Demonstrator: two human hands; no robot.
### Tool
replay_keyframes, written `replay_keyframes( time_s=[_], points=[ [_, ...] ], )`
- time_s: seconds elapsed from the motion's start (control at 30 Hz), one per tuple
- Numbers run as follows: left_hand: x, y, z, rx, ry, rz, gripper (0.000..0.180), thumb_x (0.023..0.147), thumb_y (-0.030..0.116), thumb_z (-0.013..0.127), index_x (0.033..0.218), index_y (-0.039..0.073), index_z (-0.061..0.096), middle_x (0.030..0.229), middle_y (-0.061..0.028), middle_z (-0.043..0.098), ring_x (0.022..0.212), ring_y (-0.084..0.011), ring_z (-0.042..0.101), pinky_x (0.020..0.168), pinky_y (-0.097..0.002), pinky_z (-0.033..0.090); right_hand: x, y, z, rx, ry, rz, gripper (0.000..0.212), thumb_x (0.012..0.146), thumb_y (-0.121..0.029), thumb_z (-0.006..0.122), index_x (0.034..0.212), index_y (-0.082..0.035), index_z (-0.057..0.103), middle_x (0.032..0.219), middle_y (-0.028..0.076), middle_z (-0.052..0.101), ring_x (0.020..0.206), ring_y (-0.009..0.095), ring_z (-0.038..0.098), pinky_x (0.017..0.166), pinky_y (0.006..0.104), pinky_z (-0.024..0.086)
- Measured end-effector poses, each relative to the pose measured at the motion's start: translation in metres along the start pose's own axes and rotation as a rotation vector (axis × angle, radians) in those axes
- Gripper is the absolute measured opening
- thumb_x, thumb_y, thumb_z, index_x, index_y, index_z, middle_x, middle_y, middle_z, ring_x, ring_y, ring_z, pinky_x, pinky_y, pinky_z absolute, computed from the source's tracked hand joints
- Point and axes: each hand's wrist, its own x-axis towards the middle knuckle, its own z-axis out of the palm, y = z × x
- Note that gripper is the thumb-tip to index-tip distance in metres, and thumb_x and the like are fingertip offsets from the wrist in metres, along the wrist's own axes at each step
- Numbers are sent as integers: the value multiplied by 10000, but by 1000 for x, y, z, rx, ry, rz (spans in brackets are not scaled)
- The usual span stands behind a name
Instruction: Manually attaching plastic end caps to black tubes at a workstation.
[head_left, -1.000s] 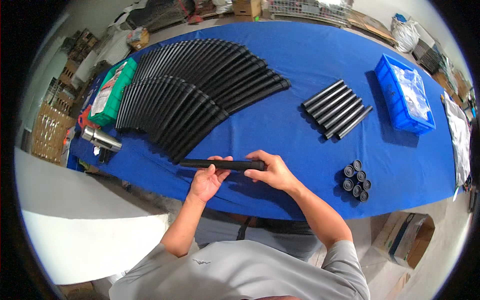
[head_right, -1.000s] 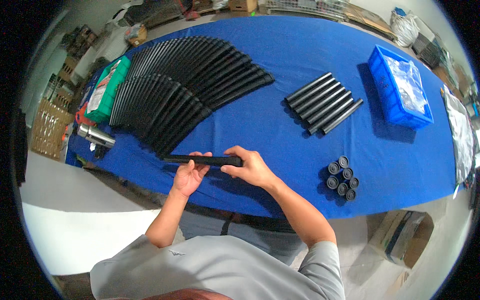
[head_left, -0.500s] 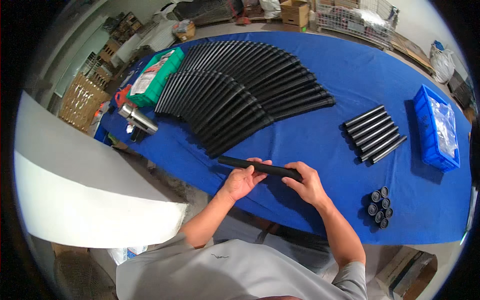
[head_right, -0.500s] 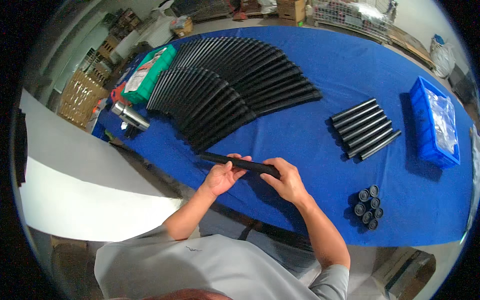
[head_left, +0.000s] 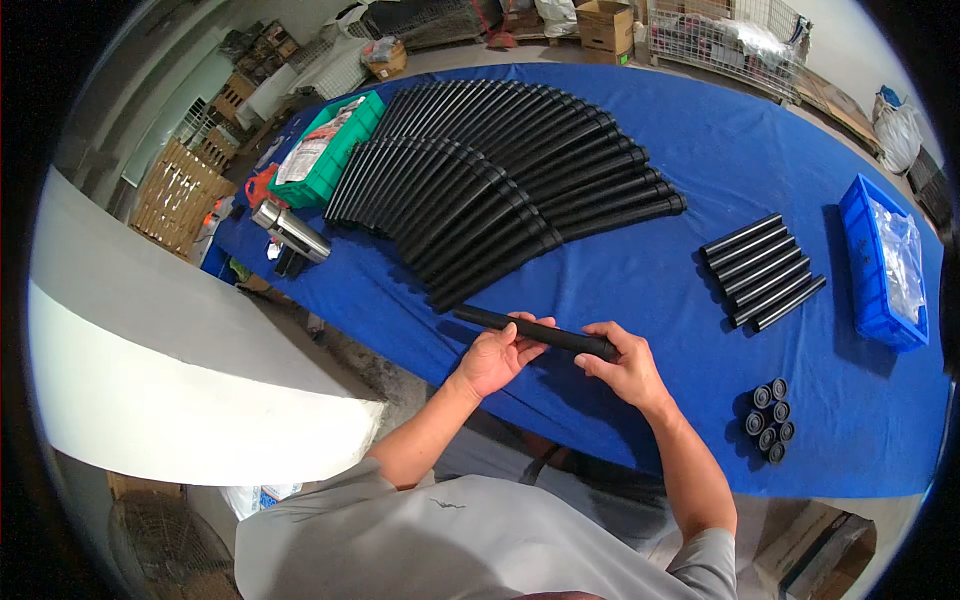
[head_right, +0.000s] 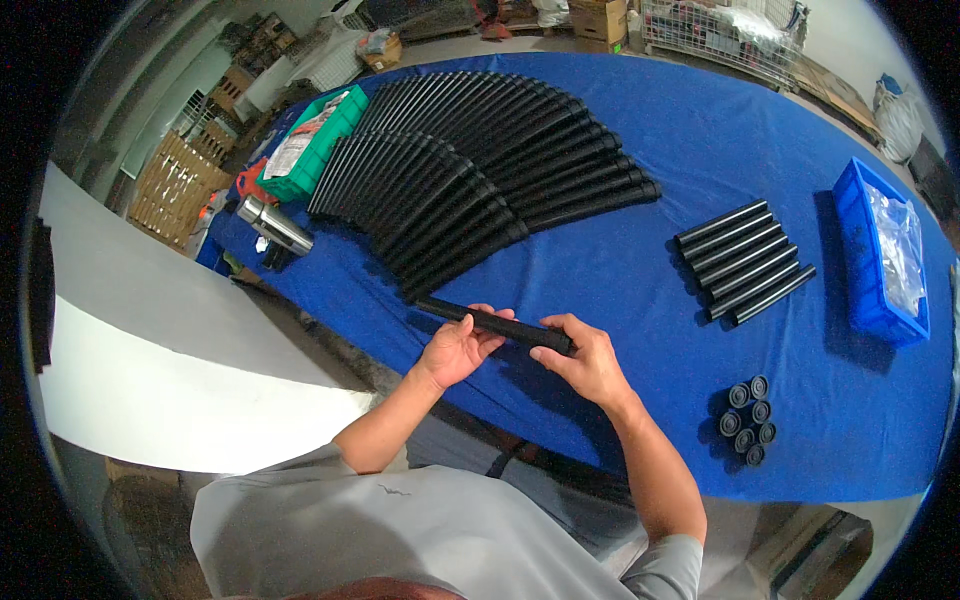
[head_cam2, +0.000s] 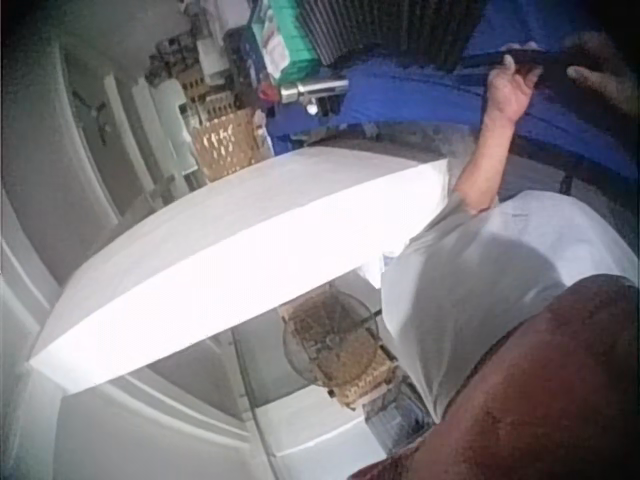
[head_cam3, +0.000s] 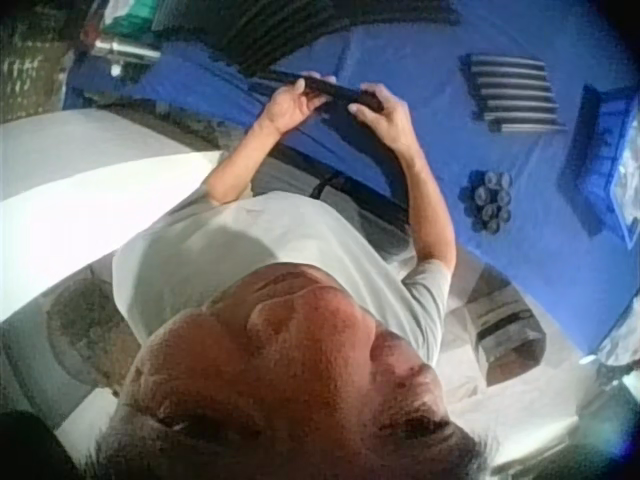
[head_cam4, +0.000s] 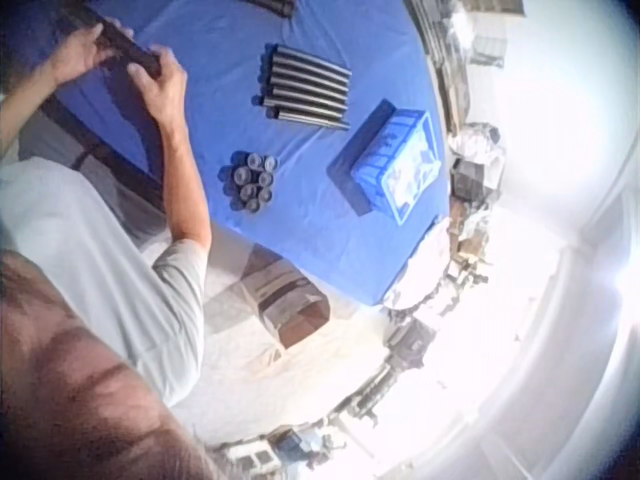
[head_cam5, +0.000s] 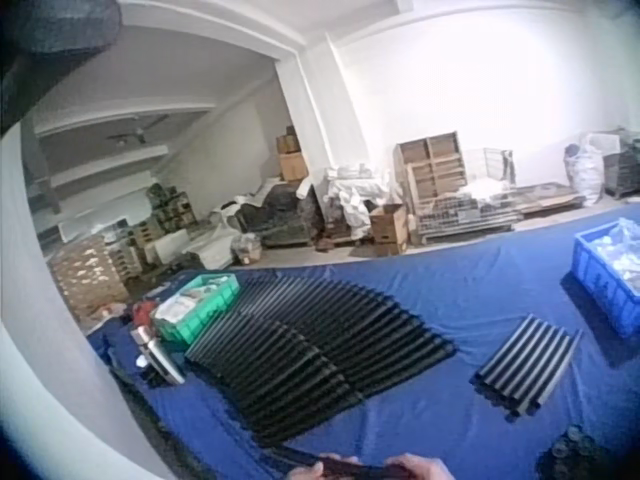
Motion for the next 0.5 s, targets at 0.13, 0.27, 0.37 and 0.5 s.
replay_keyframes(
  time_s=[0.13, 0.27, 0.37, 0.5],
  points=[
    [2, 0, -1, 19, 4, -25, 315, 968, 165, 624, 1248, 27, 581, 1388, -242, 527, 1294, -302, 535, 1086, -417, 478, 1, 12, 2, -221, 80, -305, 353, 836, -134, 755, 1133, 10, 630, 895, 143, 663, 773, 239, 669, 707, 357, 519],
    [2, -2, -2, 32, -4, -25, 317, 949, 136, 648, 1239, 26, 583, 1381, -257, 526, 1296, -311, 531, 1097, -428, 468, 0, 9, 3, -275, 101, -326, 341, 848, -139, 746, 1131, 16, 634, 881, 140, 670, 746, 231, 670, 696, 356, 522],
    [0, -1, 1, 38, -5, -23, 313, 949, 133, 646, 1236, 24, 582, 1377, -259, 527, 1299, -316, 527, 1109, -435, 455, -1, 4, 1, 53, -62, 140, 314, 867, -140, 728, 1115, 29, 637, 851, 136, 672, 712, 226, 667, 680, 358, 525],
    [1, 0, 7, 52, 3, -38, 304, 942, 139, 663, 1218, 31, 598, 1344, -220, 565, 1303, -292, 525, 1108, -412, 459, 2, 11, 3, -78, 42, -113, 311, 874, -144, 728, 1109, 41, 640, 820, 113, 674, 683, 159, 658, 644, 315, 524]
  ],
)
